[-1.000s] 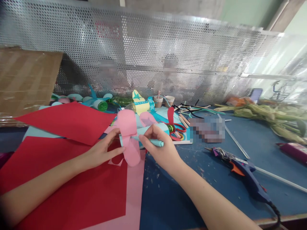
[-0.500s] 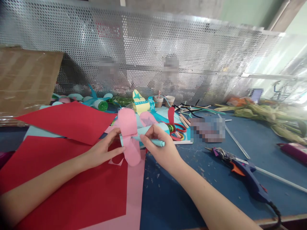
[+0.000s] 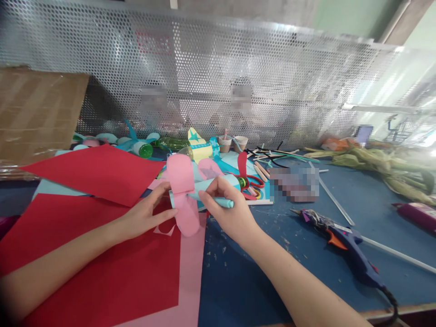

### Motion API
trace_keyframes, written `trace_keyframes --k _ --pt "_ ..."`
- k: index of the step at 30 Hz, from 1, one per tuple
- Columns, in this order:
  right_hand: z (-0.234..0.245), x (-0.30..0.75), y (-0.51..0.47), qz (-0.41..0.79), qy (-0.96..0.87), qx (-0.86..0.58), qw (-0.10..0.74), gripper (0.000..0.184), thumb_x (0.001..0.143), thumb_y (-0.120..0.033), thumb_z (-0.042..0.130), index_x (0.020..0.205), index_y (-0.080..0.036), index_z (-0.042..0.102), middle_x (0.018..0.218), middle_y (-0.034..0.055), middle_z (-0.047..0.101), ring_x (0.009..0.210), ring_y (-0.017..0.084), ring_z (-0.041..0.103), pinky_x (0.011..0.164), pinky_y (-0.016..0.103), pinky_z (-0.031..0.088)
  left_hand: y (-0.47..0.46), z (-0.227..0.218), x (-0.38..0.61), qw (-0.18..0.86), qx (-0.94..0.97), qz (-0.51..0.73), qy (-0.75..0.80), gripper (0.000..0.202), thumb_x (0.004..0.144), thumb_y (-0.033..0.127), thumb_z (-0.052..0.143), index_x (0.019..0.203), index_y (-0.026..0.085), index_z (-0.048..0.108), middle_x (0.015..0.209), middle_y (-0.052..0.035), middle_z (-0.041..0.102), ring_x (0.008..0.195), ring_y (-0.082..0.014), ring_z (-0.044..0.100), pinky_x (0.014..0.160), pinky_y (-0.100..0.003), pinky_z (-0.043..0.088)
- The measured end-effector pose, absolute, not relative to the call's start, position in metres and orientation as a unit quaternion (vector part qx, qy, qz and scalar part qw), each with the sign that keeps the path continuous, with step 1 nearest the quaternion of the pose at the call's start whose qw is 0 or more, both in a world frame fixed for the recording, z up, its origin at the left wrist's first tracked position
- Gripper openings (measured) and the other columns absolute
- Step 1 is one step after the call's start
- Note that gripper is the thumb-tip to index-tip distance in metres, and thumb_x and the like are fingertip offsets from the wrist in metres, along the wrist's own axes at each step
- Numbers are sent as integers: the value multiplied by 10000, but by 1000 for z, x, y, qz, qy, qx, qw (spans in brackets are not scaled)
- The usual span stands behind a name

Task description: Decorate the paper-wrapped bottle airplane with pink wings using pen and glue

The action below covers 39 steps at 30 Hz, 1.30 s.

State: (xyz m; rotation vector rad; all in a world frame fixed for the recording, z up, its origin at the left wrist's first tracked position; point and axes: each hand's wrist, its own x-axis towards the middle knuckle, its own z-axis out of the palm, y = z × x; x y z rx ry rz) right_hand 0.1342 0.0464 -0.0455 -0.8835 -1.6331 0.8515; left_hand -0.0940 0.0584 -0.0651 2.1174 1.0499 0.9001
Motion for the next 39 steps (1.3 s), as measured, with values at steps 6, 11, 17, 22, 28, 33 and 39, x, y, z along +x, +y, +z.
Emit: trace_keyframes --k 6,11,17,22,28,33,39 --pt "-45 135 45 355 -689 -364 517 263 853 -324 585 668 -217 431 587 -43 473 537 103 411 514 255 305 58 -66 -94 301 796 340 400 534 870 403 595 1350 276 400 1400 -100 462 1283 -309 450 1073 -503 371" --pt "-44 135 45 352 -698 -363 508 258 851 -301 580 661 -217 427 579 -48 467 532 102 409 511 254 303 59 -65 -94 299 800 343 392 511 872 379 592 1336 272 409 1398 -92 464 1285 -299 449 1082 -482 364" --pt "-43 134 44 345 -703 -356 510 244 844 -273 579 660 -214 431 584 -49 474 534 97 413 509 248 300 59 -65 -93 302 800 344 389 505 873 380 589 1333 270 411 1383 -94 478 1267 -299 470 1072 -478 375" --pt "-43 135 44 342 -700 -361 514 245 853 -274 567 664 -213 423 582 -50 472 540 96 414 517 246 305 59 -66 -95 305 799 338 393 515 878 384 587 1343 264 401 1390 -102 470 1276 -309 458 1074 -496 367" --pt "-43 134 44 337 -703 -358 514 240 847 -255 568 662 -213 420 583 -50 464 544 97 414 516 244 301 59 -66 -95 306 800 337 390 515 880 395 583 1344 277 395 1391 -96 467 1265 -301 467 1066 -487 381" --pt "-43 135 44 335 -703 -356 517 241 848 -257 566 662 -214 418 587 -51 458 548 97 410 521 245 303 60 -67 -95 304 799 338 394 513 877 394 582 1341 273 400 1382 -96 475 1259 -308 468 1051 -489 394" --pt "-44 135 44 338 -700 -356 518 240 854 -256 564 668 -213 420 594 -49 468 551 96 408 522 244 304 59 -66 -96 305 799 330 399 513 876 397 581 1336 274 392 1372 -95 474 1239 -303 484 1035 -487 407"
